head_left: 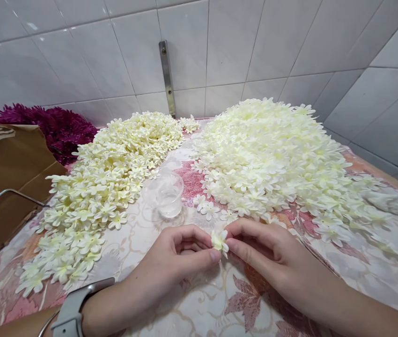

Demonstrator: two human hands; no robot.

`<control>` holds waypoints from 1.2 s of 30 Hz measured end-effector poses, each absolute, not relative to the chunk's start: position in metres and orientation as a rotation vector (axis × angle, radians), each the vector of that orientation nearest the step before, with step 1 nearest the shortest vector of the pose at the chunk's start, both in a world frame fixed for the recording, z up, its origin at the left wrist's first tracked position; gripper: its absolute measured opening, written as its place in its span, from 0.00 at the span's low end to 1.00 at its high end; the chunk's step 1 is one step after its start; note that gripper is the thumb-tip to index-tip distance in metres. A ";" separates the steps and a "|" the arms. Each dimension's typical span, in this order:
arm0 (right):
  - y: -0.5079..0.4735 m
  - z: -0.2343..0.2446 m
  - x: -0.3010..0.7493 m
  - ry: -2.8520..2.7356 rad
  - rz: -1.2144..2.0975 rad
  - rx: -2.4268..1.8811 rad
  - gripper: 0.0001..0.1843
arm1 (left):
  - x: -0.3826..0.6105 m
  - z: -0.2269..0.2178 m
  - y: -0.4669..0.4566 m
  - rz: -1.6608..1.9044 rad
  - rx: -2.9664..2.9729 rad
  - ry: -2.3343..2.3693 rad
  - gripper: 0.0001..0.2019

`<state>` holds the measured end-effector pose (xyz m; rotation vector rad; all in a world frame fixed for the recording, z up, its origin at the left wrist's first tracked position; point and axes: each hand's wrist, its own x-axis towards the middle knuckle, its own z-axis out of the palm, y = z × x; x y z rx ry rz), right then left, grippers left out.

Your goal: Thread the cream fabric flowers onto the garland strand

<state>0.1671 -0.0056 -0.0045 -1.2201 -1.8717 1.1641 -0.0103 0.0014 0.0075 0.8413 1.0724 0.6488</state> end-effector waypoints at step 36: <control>-0.006 -0.011 0.167 -2.105 0.666 -1.128 0.10 | -0.010 0.004 0.000 0.666 0.799 1.018 0.08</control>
